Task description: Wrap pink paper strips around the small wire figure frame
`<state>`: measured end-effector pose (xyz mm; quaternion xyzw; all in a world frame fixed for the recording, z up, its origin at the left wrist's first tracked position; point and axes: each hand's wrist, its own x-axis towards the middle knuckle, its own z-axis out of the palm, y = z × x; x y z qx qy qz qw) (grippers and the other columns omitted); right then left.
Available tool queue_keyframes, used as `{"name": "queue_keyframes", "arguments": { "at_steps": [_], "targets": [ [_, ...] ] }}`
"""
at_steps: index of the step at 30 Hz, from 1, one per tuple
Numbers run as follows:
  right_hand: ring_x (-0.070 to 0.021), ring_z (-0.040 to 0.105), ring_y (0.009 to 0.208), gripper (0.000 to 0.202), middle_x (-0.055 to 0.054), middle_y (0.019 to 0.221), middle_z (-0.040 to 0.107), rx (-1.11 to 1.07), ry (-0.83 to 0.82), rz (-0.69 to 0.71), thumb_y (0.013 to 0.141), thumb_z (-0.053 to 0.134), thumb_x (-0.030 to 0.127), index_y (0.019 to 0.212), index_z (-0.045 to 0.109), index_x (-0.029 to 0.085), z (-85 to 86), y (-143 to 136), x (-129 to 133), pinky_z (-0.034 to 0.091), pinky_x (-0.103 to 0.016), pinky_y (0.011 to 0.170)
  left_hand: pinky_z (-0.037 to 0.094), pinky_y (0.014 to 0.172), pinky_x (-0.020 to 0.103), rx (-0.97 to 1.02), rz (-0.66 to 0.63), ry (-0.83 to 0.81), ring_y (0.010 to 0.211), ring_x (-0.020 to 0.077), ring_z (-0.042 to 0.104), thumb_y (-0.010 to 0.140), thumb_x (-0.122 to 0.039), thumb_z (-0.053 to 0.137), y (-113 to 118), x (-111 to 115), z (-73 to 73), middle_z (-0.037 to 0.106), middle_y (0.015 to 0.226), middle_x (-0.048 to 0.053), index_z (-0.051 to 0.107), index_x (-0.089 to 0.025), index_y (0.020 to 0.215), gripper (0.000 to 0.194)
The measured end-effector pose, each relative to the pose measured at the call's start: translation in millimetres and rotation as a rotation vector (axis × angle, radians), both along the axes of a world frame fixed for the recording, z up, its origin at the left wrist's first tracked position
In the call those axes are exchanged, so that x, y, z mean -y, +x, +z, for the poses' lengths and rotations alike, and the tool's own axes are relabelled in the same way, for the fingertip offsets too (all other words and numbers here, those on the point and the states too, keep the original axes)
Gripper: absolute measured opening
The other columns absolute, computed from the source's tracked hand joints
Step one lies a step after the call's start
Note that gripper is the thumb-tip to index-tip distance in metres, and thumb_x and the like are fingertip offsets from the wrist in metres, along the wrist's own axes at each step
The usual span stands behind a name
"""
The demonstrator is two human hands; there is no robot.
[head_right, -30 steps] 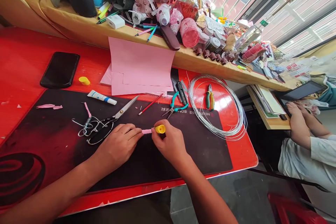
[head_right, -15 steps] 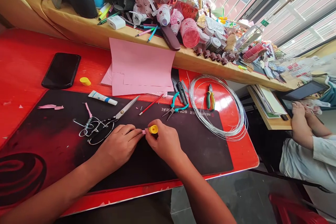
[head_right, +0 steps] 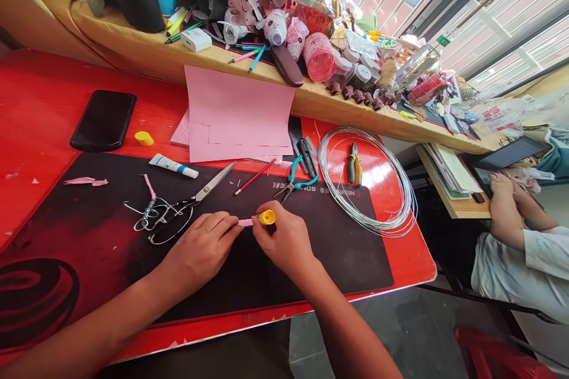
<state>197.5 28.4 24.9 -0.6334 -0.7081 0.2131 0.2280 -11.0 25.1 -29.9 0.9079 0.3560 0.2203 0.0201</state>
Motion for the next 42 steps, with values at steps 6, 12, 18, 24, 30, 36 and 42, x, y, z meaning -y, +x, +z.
{"name": "queue_keyframes", "arguments": {
  "at_steps": [6, 12, 18, 24, 30, 36, 42],
  "targets": [
    [-0.0112, 0.043, 0.046, 0.017, 0.004, 0.069, 0.066, -0.032, -0.026, 0.035, 0.096, 0.065, 0.039, 0.1, 0.068, 0.022, -4.0, -14.3, -4.9, 0.036, -0.025, 0.053, 0.051, 0.09, 0.045, -0.034, -0.003, -0.012, 0.104, 0.0305, 0.062, 0.098, -0.007, 0.055, -0.8, 1.3, 0.0, 0.071, 0.109, 0.015, 0.071, -0.007, 0.122, 0.029],
    [-0.0133, 0.052, 0.052, 0.015, 0.002, 0.075, 0.071, -0.018, -0.024, 0.082, 0.096, 0.064, 0.037, 0.1, 0.067, 0.023, -6.3, -21.8, -9.1, 0.037, -0.025, 0.056, 0.05, 0.089, 0.045, -0.036, -0.029, 0.016, 0.104, 0.0312, 0.062, 0.095, -0.005, 0.057, -0.7, 1.8, 2.8, 0.071, 0.106, 0.015, 0.073, -0.007, 0.116, 0.026],
    [-0.0164, 0.06, 0.056, 0.014, 0.002, 0.07, 0.07, 0.088, 0.004, 0.114, 0.098, 0.062, 0.035, 0.1, 0.066, 0.022, -11.4, -25.0, -9.7, 0.035, -0.027, 0.057, 0.049, 0.09, 0.045, -0.044, -0.014, 0.017, 0.104, 0.0315, 0.061, 0.095, -0.005, 0.057, -0.2, 2.4, 6.3, 0.071, 0.102, 0.014, 0.075, -0.009, 0.11, 0.024],
    [-0.0133, 0.05, 0.046, 0.015, 0.003, 0.07, 0.069, 0.089, 0.0, 0.068, 0.098, 0.064, 0.037, 0.1, 0.067, 0.022, -10.3, -15.9, -5.8, 0.034, -0.027, 0.055, 0.047, 0.088, 0.045, -0.09, -0.005, 0.028, 0.101, 0.0304, 0.061, 0.094, -0.005, 0.057, 1.2, 4.4, 6.5, 0.073, 0.109, 0.015, 0.072, -0.003, 0.123, 0.032],
    [-0.0131, 0.047, 0.046, 0.015, 0.004, 0.068, 0.067, 0.102, 0.0, 0.039, 0.097, 0.065, 0.036, 0.1, 0.067, 0.022, -9.9, -8.3, -3.9, 0.034, -0.027, 0.054, 0.047, 0.083, 0.044, -0.153, 0.004, 0.042, 0.098, 0.03, 0.062, 0.094, -0.004, 0.055, 2.3, 8.4, 9.8, 0.072, 0.107, 0.014, 0.073, -0.005, 0.116, 0.029],
    [-0.0125, 0.046, 0.047, 0.015, 0.003, 0.071, 0.068, 0.047, 0.018, 0.015, 0.097, 0.064, 0.037, 0.099, 0.067, 0.022, -4.5, -3.1, -2.7, 0.037, -0.026, 0.055, 0.048, 0.084, 0.044, -0.193, 0.011, 0.051, 0.097, 0.029, 0.063, 0.095, -0.003, 0.051, 3.7, 12.6, 14.0, 0.071, 0.106, 0.014, 0.071, -0.004, 0.122, 0.033],
    [-0.0111, 0.043, 0.045, 0.016, 0.004, 0.072, 0.068, 0.001, 0.018, 0.036, 0.096, 0.065, 0.038, 0.1, 0.068, 0.022, 0.3, -14.7, -5.4, 0.036, -0.025, 0.053, 0.048, 0.09, 0.044, -0.212, 0.012, 0.087, 0.103, 0.0304, 0.064, 0.096, -0.004, 0.048, 5.3, 17.1, 14.6, 0.073, 0.113, 0.019, 0.073, -0.002, 0.121, 0.035]
  ]
}}
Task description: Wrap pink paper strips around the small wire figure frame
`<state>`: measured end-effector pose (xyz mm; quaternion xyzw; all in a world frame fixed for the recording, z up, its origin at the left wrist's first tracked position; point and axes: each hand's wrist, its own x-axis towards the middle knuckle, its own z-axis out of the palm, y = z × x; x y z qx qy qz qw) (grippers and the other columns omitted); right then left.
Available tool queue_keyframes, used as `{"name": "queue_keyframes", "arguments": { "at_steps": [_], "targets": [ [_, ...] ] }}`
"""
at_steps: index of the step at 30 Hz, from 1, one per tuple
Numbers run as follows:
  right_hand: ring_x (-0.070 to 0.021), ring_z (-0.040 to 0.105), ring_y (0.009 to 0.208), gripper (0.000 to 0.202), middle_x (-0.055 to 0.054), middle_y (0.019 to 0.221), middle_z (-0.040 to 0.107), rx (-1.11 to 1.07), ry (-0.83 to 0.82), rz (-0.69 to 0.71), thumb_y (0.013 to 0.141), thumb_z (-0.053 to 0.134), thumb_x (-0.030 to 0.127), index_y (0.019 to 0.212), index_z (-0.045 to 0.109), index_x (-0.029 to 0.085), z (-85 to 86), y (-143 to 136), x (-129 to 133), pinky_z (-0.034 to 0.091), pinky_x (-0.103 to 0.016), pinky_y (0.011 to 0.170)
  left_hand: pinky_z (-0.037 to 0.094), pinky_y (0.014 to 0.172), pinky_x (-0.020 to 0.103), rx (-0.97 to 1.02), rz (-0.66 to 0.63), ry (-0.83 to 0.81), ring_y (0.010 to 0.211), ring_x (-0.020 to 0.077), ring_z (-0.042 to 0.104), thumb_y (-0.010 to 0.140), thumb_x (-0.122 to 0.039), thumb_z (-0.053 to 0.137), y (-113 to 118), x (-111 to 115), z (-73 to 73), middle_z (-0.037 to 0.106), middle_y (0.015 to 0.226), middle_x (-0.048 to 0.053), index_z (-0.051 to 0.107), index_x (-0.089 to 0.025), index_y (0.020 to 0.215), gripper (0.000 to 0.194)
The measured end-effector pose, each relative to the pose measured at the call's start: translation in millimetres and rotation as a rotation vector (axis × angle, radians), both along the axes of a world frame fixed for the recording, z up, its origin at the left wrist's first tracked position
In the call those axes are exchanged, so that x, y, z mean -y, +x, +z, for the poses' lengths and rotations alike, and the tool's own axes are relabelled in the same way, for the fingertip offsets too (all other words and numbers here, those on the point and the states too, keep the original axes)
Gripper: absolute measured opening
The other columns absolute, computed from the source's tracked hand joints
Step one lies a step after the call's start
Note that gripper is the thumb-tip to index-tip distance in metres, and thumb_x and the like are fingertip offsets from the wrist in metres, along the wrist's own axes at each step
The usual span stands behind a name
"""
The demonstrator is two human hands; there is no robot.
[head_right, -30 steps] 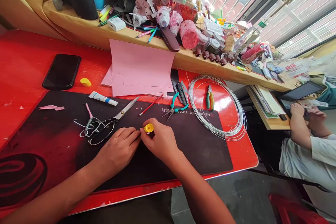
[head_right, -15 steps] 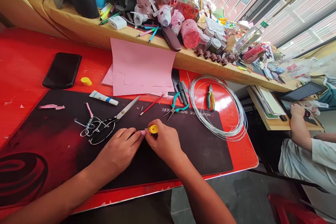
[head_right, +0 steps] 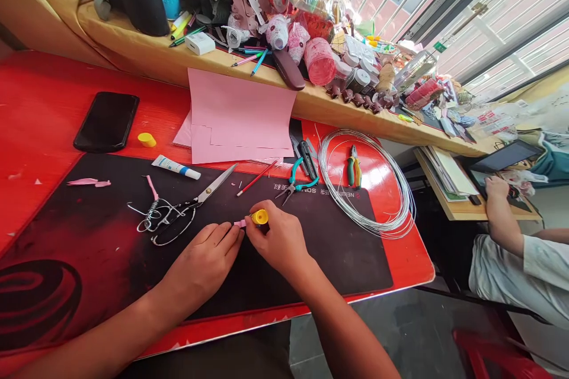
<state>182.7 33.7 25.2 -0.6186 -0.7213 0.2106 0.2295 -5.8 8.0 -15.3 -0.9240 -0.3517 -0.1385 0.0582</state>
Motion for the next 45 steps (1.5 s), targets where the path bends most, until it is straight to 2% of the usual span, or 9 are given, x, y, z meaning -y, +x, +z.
{"name": "queue_keyframes", "arguments": {
  "at_steps": [3, 7, 11, 18, 28, 36, 38, 41, 45],
  "targets": [
    [-0.0124, 0.049, 0.05, 0.017, 0.002, 0.073, 0.069, 0.001, 0.015, -0.001, 0.096, 0.064, 0.038, 0.1, 0.068, 0.022, 0.4, 0.1, -2.0, 0.039, -0.025, 0.056, 0.048, 0.092, 0.043, -0.007, 0.002, 0.003, 0.104, 0.0303, 0.065, 0.097, -0.005, 0.048, 0.3, 0.9, -1.6, 0.074, 0.116, 0.019, 0.074, -0.003, 0.122, 0.036],
    [-0.0122, 0.046, 0.047, 0.018, 0.004, 0.066, 0.065, -0.002, 0.014, -0.064, 0.096, 0.064, 0.039, 0.099, 0.068, 0.022, 3.4, 11.5, -2.9, 0.038, -0.025, 0.054, 0.047, 0.095, 0.044, 0.002, 0.007, 0.009, 0.105, 0.0305, 0.065, 0.095, -0.004, 0.05, 0.7, 1.5, -3.1, 0.075, 0.114, 0.019, 0.074, -0.003, 0.12, 0.035],
    [-0.0136, 0.051, 0.051, 0.019, 0.001, 0.07, 0.069, -0.028, 0.006, -0.107, 0.096, 0.064, 0.04, 0.098, 0.068, 0.022, 8.1, 16.3, -1.7, 0.04, -0.025, 0.055, 0.048, 0.095, 0.045, 0.007, -0.001, 0.025, 0.104, 0.0312, 0.065, 0.093, -0.002, 0.049, 1.6, 2.4, -1.1, 0.075, 0.113, 0.02, 0.074, -0.001, 0.119, 0.036],
    [-0.0147, 0.057, 0.056, 0.015, 0.0, 0.078, 0.072, -0.005, -0.047, 0.069, 0.098, 0.063, 0.037, 0.1, 0.067, 0.023, 2.2, -5.3, -3.1, 0.041, -0.026, 0.058, 0.05, 0.086, 0.043, -0.026, 0.01, 0.029, 0.098, 0.0306, 0.066, 0.093, -0.005, 0.048, 3.8, 4.1, 0.9, 0.076, 0.112, 0.02, 0.077, -0.004, 0.116, 0.036],
    [-0.0152, 0.063, 0.059, 0.014, 0.0, 0.081, 0.075, 0.034, -0.054, 0.133, 0.099, 0.064, 0.036, 0.104, 0.067, 0.023, -0.1, -18.7, -7.0, 0.041, -0.026, 0.061, 0.048, 0.084, 0.043, 0.035, -0.01, 0.046, 0.087, 0.0293, 0.063, 0.088, -0.003, 0.052, 5.1, 5.5, -1.1, 0.075, 0.091, 0.015, 0.078, -0.007, 0.1, 0.029],
    [-0.0185, 0.071, 0.073, 0.013, -0.002, 0.088, 0.078, 0.086, 0.014, 0.195, 0.101, 0.063, 0.035, 0.104, 0.067, 0.024, -10.9, -20.2, -12.4, 0.045, -0.027, 0.067, 0.046, 0.083, 0.043, -0.002, -0.016, 0.025, 0.084, 0.0293, 0.062, 0.09, -0.004, 0.053, 6.5, 8.0, -2.4, 0.074, 0.089, 0.016, 0.077, -0.009, 0.097, 0.026],
    [-0.0175, 0.07, 0.07, 0.014, -0.002, 0.089, 0.078, 0.051, 0.034, 0.16, 0.101, 0.062, 0.035, 0.104, 0.068, 0.023, -10.2, -18.0, -13.6, 0.046, -0.027, 0.066, 0.046, 0.082, 0.044, -0.008, -0.008, 0.01, 0.086, 0.0295, 0.062, 0.092, -0.004, 0.051, 6.5, 7.7, -1.7, 0.074, 0.095, 0.018, 0.076, -0.007, 0.102, 0.027],
    [-0.0151, 0.064, 0.063, 0.016, -0.001, 0.085, 0.076, -0.103, 0.02, 0.018, 0.098, 0.065, 0.038, 0.102, 0.069, 0.023, -6.6, -10.0, -13.2, 0.048, -0.026, 0.062, 0.046, 0.079, 0.044, 0.012, 0.0, 0.004, 0.088, 0.0293, 0.062, 0.094, -0.002, 0.048, 4.7, 3.9, -2.2, 0.073, 0.105, 0.02, 0.074, -0.005, 0.108, 0.03],
    [-0.0155, 0.064, 0.064, 0.024, -0.003, 0.089, 0.074, -0.398, -0.065, -0.111, 0.095, 0.069, 0.045, 0.103, 0.069, 0.022, -3.7, 8.5, -9.4, 0.051, -0.028, 0.061, 0.046, 0.077, 0.042, 0.076, 0.021, -0.024, 0.086, 0.0276, 0.062, 0.097, -0.003, 0.049, 1.3, -5.0, -6.1, 0.072, 0.097, 0.015, 0.073, -0.006, 0.109, 0.027]
  ]
}}
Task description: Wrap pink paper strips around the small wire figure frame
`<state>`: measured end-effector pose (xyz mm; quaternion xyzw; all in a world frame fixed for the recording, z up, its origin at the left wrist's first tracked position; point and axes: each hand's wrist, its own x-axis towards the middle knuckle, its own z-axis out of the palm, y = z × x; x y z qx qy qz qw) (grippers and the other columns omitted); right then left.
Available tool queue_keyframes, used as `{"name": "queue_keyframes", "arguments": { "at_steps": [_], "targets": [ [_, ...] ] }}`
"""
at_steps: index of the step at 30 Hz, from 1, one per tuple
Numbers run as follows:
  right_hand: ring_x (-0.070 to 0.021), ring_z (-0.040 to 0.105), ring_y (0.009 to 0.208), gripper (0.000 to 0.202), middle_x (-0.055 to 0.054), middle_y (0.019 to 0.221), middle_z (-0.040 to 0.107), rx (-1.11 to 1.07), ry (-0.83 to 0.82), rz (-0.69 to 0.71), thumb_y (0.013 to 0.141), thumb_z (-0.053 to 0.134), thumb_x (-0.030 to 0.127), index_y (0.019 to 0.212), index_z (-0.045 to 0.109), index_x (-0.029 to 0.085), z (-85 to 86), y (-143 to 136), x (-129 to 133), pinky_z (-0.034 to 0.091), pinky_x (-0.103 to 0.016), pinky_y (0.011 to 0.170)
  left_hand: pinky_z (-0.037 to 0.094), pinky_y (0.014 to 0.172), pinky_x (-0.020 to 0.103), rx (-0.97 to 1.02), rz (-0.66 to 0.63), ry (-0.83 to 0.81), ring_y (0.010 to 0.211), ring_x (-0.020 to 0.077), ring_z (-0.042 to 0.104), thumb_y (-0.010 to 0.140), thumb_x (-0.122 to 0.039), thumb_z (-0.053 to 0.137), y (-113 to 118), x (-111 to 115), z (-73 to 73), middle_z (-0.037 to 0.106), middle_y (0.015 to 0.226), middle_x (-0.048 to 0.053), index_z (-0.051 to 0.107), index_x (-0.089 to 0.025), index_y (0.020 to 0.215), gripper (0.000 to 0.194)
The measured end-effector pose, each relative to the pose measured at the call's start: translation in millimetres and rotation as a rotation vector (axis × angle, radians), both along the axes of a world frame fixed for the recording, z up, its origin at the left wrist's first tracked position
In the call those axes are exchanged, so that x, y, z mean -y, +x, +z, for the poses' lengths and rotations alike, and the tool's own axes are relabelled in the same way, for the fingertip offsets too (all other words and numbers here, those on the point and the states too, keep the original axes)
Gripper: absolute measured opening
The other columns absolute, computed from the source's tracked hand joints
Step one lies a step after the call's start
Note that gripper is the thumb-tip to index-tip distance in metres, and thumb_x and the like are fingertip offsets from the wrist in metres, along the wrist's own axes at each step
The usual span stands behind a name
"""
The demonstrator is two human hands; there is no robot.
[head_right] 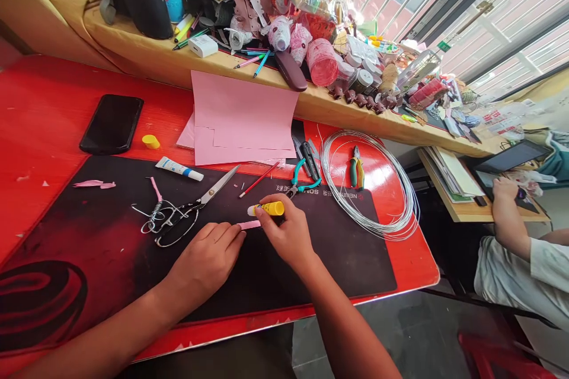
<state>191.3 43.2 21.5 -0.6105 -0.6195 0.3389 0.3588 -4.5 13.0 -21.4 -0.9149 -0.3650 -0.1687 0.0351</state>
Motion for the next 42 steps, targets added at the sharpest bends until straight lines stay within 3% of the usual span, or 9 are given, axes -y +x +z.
{"name": "queue_keyframes", "arguments": {
  "at_steps": [5, 9, 14, 19, 27, 32, 36, 39, 42],
  "targets": [
    [-0.0169, 0.063, 0.058, 0.038, 0.0, 0.073, 0.066, -0.302, -0.176, -0.012, 0.094, 0.069, 0.055, 0.111, 0.067, 0.021, -1.6, 23.1, 7.4, 0.049, -0.029, 0.055, 0.047, 0.078, 0.042, 0.072, 0.02, -0.026, 0.087, 0.0267, 0.061, 0.1, -0.005, 0.05, -1.2, -4.9, -3.6, 0.069, 0.093, 0.012, 0.072, -0.01, 0.107, 0.023],
    [-0.0187, 0.067, 0.06, 0.04, -0.001, 0.07, 0.068, -0.433, -0.226, -0.036, 0.097, 0.063, 0.059, 0.109, 0.066, 0.021, -6.9, 35.3, 17.4, 0.048, -0.029, 0.054, 0.047, 0.077, 0.041, 0.132, 0.024, -0.071, 0.086, 0.0251, 0.06, 0.101, -0.007, 0.05, -3.0, -7.3, -0.2, 0.067, 0.092, 0.009, 0.071, -0.014, 0.101, 0.022],
    [-0.0195, 0.07, 0.059, 0.039, -0.002, 0.073, 0.071, -0.551, -0.317, -0.056, 0.098, 0.063, 0.058, 0.11, 0.066, 0.021, -11.5, 42.2, 32.1, 0.048, -0.028, 0.051, 0.05, 0.087, 0.041, 0.309, 0.079, -0.182, 0.095, 0.0247, 0.062, 0.104, -0.016, 0.052, -3.0, -14.5, 5.6, 0.068, 0.103, 0.009, 0.067, -0.016, 0.125, 0.026],
    [-0.0191, 0.074, 0.062, 0.036, -0.005, 0.085, 0.077, -0.649, -0.325, 0.024, 0.097, 0.065, 0.051, 0.117, 0.066, 0.022, -4.3, 38.1, 39.2, 0.049, -0.026, 0.052, 0.05, 0.092, 0.044, 0.317, 0.073, -0.307, 0.103, 0.0271, 0.06, 0.102, -0.031, 0.062, 2.9, -22.3, 14.7, 0.066, 0.112, 0.009, 0.061, -0.017, 0.137, 0.037],
    [-0.0176, 0.076, 0.07, 0.035, -0.005, 0.101, 0.078, -0.549, -0.317, 0.19, 0.099, 0.067, 0.046, 0.123, 0.064, 0.023, 2.1, 37.0, 47.3, 0.051, -0.026, 0.058, 0.05, 0.085, 0.034, 0.486, -0.014, -0.561, 0.095, 0.0212, 0.063, 0.104, -0.027, 0.058, 2.7, -36.9, 42.2, 0.07, 0.099, 0.004, 0.07, -0.022, 0.104, 0.013],
    [-0.0199, 0.075, 0.083, 0.029, -0.004, 0.099, 0.079, -0.329, -0.249, 0.245, 0.1, 0.068, 0.04, 0.123, 0.065, 0.023, 2.3, 43.6, 50.6, 0.056, -0.031, 0.075, 0.048, 0.089, 0.036, 0.477, -0.065, -0.547, 0.097, 0.021, 0.063, 0.105, -0.022, 0.056, 10.6, -35.3, 46.4, 0.071, 0.102, 0.003, 0.069, -0.022, 0.115, 0.016],
    [-0.0213, 0.07, 0.091, 0.019, -0.004, 0.101, 0.077, -0.069, -0.088, 0.28, 0.096, 0.072, 0.03, 0.114, 0.072, 0.023, -3.3, 44.4, 47.2, 0.054, -0.034, 0.086, 0.049, 0.095, 0.039, 0.469, -0.094, -0.54, 0.102, 0.0218, 0.064, 0.106, -0.027, 0.058, 20.0, -33.1, 45.1, 0.073, 0.107, 0.003, 0.068, -0.023, 0.124, 0.021],
    [-0.0233, 0.067, 0.097, 0.015, -0.005, 0.103, 0.074, 0.029, 0.031, 0.257, 0.091, 0.077, 0.028, 0.105, 0.075, 0.023, -11.3, 48.2, 42.7, 0.052, -0.035, 0.089, 0.05, 0.097, 0.041, 0.45, -0.015, -0.517, 0.104, 0.0235, 0.066, 0.104, -0.033, 0.06, 15.8, -37.0, 39.1, 0.073, 0.11, 0.004, 0.066, -0.023, 0.127, 0.026],
    [-0.02, 0.062, 0.082, 0.009, -0.003, 0.09, 0.067, -0.01, 0.079, 0.082, 0.092, 0.076, 0.029, 0.098, 0.075, 0.023, -19.9, 58.9, 37.6, 0.05, -0.031, 0.076, 0.051, 0.095, 0.044, 0.34, 0.181, -0.465, 0.105, 0.0274, 0.066, 0.102, -0.038, 0.062, 4.1, -41.0, 28.2, 0.072, 0.109, 0.006, 0.068, -0.022, 0.118, 0.023]
  ]
}}
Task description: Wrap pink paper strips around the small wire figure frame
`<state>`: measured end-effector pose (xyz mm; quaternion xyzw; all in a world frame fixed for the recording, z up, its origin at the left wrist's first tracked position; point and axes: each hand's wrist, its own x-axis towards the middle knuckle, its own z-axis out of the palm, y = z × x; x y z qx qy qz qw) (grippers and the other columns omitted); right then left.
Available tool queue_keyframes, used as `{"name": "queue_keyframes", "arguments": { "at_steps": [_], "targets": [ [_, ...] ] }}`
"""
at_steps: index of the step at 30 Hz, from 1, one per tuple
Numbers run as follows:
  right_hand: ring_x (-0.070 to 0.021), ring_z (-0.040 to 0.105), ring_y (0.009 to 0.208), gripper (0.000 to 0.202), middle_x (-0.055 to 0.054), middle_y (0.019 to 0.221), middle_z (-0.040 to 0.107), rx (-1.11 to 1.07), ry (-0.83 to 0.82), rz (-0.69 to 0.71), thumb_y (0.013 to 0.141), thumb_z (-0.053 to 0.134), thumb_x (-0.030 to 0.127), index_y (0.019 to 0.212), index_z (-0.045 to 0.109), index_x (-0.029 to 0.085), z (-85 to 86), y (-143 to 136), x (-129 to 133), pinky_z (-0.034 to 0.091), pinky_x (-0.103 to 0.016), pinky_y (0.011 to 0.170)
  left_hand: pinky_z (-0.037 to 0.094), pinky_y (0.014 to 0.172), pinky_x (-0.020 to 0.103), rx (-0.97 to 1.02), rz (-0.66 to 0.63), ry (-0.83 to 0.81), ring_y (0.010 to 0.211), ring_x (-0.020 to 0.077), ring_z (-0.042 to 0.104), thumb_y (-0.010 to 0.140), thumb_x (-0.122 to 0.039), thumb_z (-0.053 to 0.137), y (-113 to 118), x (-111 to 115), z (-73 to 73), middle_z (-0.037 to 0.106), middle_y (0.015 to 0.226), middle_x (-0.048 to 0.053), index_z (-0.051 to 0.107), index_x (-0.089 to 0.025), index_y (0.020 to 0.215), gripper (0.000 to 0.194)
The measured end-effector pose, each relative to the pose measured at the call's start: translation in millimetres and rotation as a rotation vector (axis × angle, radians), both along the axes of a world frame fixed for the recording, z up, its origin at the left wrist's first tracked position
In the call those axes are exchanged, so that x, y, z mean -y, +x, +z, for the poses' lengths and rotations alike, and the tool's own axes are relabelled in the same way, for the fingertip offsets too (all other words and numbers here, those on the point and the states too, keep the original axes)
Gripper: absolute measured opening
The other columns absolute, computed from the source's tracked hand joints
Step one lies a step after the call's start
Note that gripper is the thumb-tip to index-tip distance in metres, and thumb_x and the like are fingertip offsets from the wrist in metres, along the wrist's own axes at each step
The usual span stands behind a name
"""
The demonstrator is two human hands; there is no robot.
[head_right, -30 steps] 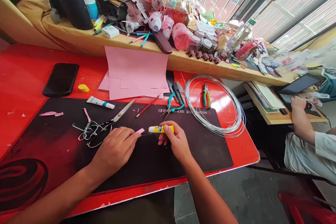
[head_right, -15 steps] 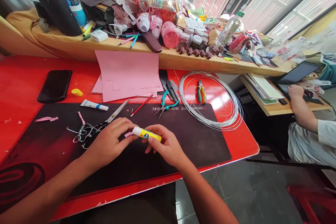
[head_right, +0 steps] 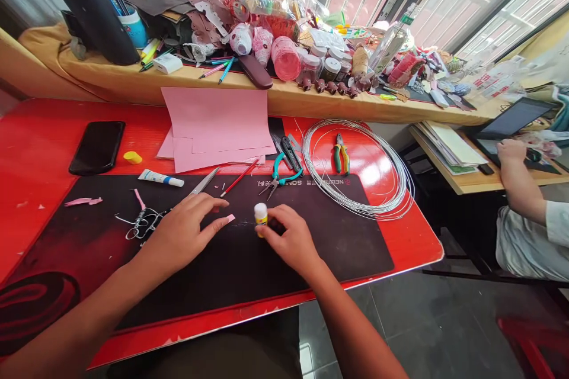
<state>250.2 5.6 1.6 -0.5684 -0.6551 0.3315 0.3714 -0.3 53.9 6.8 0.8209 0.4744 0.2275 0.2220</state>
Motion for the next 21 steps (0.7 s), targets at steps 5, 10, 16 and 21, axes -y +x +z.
{"name": "queue_keyframes", "arguments": {
  "at_steps": [5, 10, 16, 21],
  "targets": [
    [-0.0189, 0.058, 0.076, 0.019, -0.003, 0.092, 0.069, -0.073, 0.022, -0.244, 0.091, 0.075, 0.035, 0.105, 0.076, 0.022, -9.6, 20.9, -11.5, 0.049, -0.032, 0.073, 0.051, 0.091, 0.047, -0.237, 0.031, 0.029, 0.104, 0.032, 0.065, 0.094, -0.035, 0.073, -4.9, 4.5, -16.0, 0.07, 0.109, 0.009, 0.067, -0.02, 0.11, 0.022],
    [-0.0225, 0.065, 0.083, 0.029, -0.007, 0.097, 0.075, -0.158, -0.007, -0.347, 0.09, 0.075, 0.042, 0.11, 0.075, 0.02, -15.1, 32.1, -26.5, 0.052, -0.036, 0.08, 0.05, 0.087, 0.046, -0.296, 0.028, 0.098, 0.097, 0.0308, 0.062, 0.098, -0.027, 0.065, 4.4, 6.4, -22.7, 0.066, 0.102, 0.009, 0.066, -0.019, 0.104, 0.01],
    [-0.0216, 0.063, 0.076, 0.036, -0.005, 0.089, 0.072, -0.158, -0.056, -0.381, 0.088, 0.074, 0.047, 0.109, 0.072, 0.019, -25.0, 38.0, -35.7, 0.049, -0.035, 0.075, 0.048, 0.085, 0.044, -0.242, 0.007, 0.098, 0.09, 0.0278, 0.06, 0.1, -0.023, 0.056, 3.0, 4.6, -25.9, 0.064, 0.096, 0.007, 0.062, -0.021, 0.095, 0.009],
    [-0.0213, 0.061, 0.075, 0.036, -0.005, 0.09, 0.074, -0.122, -0.042, -0.371, 0.09, 0.072, 0.049, 0.111, 0.072, 0.019, -26.7, 34.8, -33.6, 0.048, -0.033, 0.073, 0.047, 0.085, 0.042, -0.115, -0.001, 0.023, 0.092, 0.0268, 0.061, 0.102, -0.027, 0.055, -0.3, 2.6, -21.8, 0.065, 0.097, 0.006, 0.059, -0.022, 0.093, 0.011]
  ]
}}
